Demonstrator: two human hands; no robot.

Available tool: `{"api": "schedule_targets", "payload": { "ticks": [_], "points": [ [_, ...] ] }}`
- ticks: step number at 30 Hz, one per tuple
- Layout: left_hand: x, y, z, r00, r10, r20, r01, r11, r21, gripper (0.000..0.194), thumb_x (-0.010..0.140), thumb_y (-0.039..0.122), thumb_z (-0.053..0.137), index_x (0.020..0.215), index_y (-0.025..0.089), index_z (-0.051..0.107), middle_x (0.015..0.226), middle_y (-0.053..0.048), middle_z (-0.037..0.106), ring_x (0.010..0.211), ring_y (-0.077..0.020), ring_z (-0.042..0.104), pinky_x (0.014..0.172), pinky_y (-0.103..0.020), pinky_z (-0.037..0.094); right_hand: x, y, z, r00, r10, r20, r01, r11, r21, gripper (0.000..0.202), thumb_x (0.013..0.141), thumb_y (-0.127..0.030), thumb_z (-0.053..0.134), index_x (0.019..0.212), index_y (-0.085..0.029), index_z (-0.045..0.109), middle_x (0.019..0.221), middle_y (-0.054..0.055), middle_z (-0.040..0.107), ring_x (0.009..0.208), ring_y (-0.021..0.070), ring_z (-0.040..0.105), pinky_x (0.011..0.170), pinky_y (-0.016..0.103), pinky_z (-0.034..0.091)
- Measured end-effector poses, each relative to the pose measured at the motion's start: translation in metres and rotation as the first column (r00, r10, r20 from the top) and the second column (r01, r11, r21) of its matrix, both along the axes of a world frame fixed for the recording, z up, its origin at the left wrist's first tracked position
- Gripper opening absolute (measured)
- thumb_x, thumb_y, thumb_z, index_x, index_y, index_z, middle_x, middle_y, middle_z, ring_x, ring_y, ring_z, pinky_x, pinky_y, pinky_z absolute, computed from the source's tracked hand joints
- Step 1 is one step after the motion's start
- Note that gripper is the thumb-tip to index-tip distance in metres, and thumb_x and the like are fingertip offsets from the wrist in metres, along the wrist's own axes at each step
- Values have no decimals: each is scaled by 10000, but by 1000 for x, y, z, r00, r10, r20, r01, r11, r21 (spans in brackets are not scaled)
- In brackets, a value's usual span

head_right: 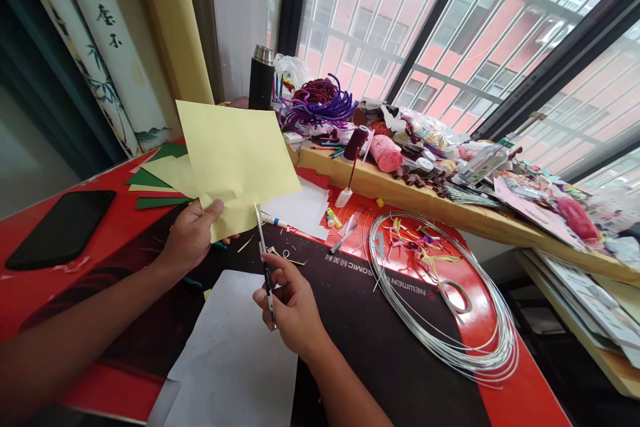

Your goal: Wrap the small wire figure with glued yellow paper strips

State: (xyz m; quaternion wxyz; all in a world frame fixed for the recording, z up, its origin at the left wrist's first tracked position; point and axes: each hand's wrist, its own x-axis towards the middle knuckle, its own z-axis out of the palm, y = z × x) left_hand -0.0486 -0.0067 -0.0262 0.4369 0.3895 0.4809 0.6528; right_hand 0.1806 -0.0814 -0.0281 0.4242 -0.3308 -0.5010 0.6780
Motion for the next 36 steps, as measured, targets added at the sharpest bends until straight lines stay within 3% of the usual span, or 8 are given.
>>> {"api": "schedule_targets", "payload": {
  "ticks": [36],
  "points": [
    [2,0,-1,1000,14,-23,-14,1000,1,340,935,482,664,1090,178,674,776,-41,743,585,-226,729,378,-250,490,-1,1,2,999,-15,51,16,1000,-7,583,843,-469,876,1346,-266,661,798,-76,475,426,23,420,396,204,359]
  ]
}}
